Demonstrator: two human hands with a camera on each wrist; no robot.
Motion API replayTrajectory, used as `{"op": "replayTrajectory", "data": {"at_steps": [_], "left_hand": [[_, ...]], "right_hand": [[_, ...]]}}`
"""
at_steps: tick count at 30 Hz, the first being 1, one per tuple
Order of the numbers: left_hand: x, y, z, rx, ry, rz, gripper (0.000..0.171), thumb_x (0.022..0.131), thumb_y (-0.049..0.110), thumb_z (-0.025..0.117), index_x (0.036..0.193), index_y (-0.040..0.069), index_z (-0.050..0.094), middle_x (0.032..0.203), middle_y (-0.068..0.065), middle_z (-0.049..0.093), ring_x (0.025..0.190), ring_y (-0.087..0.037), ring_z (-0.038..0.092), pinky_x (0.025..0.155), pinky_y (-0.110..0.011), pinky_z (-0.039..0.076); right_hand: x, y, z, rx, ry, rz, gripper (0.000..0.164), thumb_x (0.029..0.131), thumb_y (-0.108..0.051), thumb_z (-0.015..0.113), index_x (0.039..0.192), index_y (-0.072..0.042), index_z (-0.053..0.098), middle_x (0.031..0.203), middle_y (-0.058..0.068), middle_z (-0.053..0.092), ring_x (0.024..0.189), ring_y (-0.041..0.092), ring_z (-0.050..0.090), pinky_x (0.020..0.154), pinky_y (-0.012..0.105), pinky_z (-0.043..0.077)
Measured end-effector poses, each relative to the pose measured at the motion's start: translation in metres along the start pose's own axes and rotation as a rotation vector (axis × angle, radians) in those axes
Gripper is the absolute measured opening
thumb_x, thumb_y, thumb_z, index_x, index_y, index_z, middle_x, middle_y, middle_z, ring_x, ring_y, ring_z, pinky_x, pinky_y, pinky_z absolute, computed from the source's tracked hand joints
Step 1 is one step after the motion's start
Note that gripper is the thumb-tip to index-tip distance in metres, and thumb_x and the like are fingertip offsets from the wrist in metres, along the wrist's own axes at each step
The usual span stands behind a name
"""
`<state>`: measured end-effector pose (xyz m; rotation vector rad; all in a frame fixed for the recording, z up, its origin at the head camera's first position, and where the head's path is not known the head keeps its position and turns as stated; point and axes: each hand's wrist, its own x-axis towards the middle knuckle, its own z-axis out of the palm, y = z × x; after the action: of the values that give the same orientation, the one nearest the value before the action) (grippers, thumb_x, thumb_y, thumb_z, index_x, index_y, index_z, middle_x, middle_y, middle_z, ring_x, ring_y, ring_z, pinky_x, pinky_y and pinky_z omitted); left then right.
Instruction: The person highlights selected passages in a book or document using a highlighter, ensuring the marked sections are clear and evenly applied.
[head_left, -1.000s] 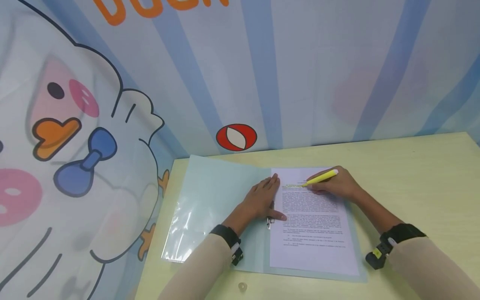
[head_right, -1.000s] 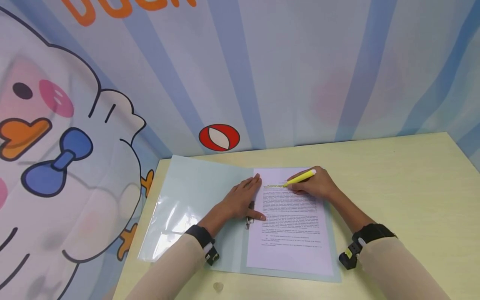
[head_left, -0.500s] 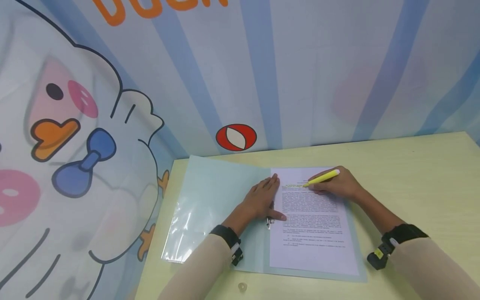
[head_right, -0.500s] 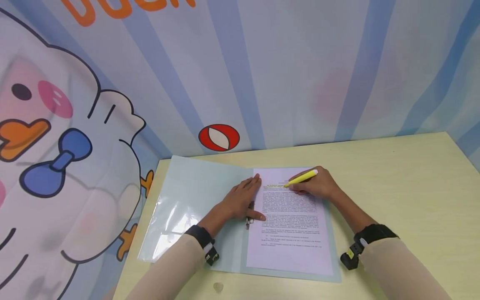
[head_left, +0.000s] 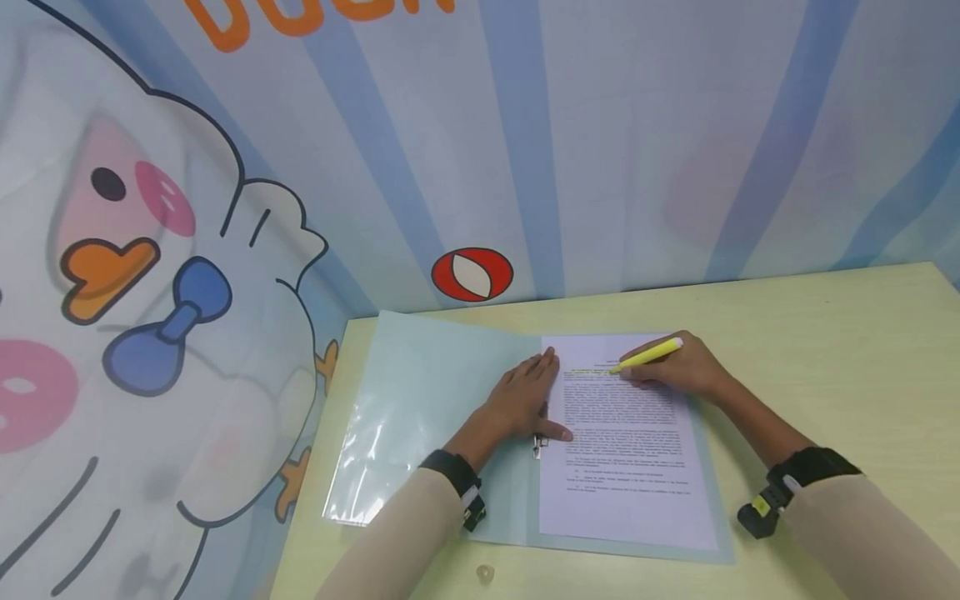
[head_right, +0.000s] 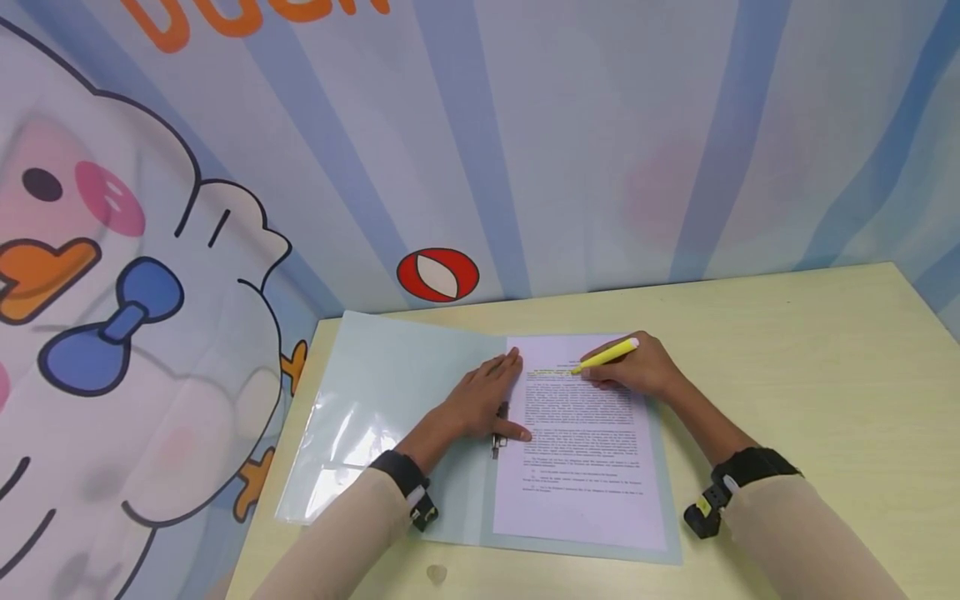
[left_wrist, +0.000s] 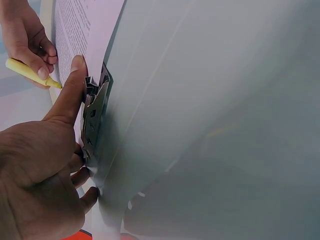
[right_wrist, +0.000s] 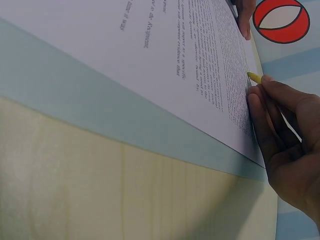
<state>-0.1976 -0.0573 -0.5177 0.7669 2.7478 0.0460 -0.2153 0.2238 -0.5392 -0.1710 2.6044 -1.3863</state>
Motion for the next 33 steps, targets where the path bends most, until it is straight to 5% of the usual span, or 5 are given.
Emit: {"op": "replayTrajectory", "data": {"at_steps": [33], "left_hand": [[-0.004, 0.002, -0.002, 0.009, -0.001, 0.014, 0.125, 0.062, 0.071, 0.068, 0.154, 0.012, 0.007, 0.159, 0.000, 0.002, 0.142, -0.021, 0.003, 0.111, -0.041, 0.015]], "right_hand": [[-0.004, 0.010, -0.004, 0.035, 0.002, -0.015, 0.031, 0.071, -0.042, 0.080, 0.094, -0.022, 0.074, 0.089, -0.003, 0.070, 0.074, 0.017, 0.063, 0.063, 0.029, 0.049]]}}
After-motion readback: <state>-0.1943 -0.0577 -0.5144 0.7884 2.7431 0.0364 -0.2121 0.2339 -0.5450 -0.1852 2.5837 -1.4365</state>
